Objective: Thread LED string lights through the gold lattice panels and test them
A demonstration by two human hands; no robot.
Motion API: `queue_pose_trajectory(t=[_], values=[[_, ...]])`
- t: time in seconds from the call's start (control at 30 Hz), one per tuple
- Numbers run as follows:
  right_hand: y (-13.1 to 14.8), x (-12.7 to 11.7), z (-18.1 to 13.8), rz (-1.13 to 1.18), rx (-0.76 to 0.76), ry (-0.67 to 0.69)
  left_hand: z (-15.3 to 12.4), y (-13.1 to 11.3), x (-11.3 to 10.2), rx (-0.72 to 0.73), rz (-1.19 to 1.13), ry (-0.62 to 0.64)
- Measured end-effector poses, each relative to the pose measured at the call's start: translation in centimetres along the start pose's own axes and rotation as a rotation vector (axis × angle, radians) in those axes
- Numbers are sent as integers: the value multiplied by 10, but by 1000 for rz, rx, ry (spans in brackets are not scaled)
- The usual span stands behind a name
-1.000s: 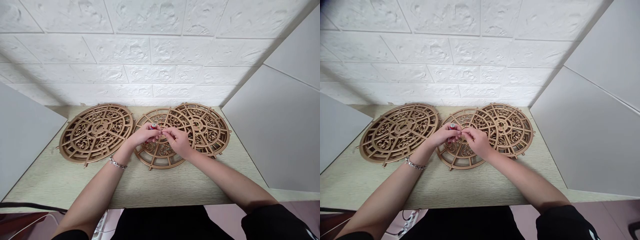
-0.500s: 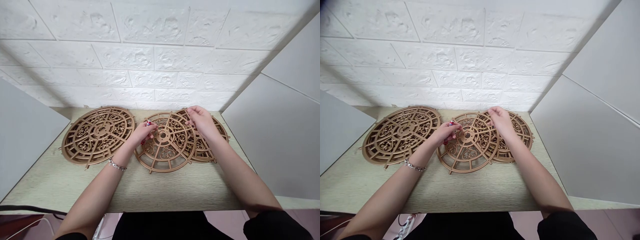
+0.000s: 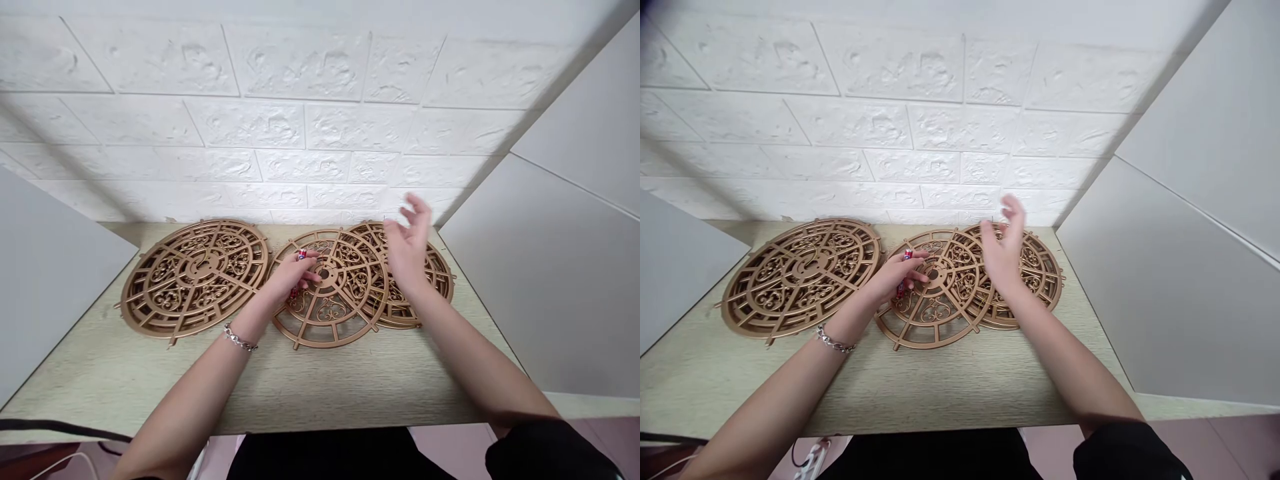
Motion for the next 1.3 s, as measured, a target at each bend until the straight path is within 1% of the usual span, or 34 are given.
queue_pose_trajectory(t=[0.1, 0.13, 0.17, 0.2, 0.3, 0.43, 0.6, 0.73, 0.87, 1.1, 1.3], values=[[11, 15, -21, -234, -234, 419, 1, 2, 0, -5, -1, 22], [12, 21, -28, -315, -292, 528, 1, 2, 0, -4, -12, 21], [11, 27, -34, -385, -339, 601, 1, 2, 0, -5, -27, 16], [9, 32, -40, -442, -377, 639, 1, 2, 0, -10, -45, 11], [1, 42, -51, -553, -449, 661, -1, 0, 3, -39, -96, 6], [-3, 45, -58, -624, -515, 649, -3, -1, 7, -81, -129, 27], [-4, 46, -61, -654, -570, 620, -5, -3, 6, -110, -172, 35], [-5, 47, -63, -651, -598, 603, -4, -3, 3, -137, -169, 103], [-6, 47, -64, -642, -612, 592, -3, -3, 2, -133, -175, 130], [-4, 45, -62, -596, -595, 641, -8, -8, 3, -171, -216, 136], [-1, 41, -59, -503, -547, 685, -6, -7, 1, -121, -209, 171]])
Point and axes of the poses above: each hand's wrist, its own z-axis towards the middle knuckle, its own x-axis out of the palm, y = z × x, the point moved 1 cm from there along z, towards the middle knuckle, and after that the axes turned 15 degrees about -z, right-handed, at the moved point
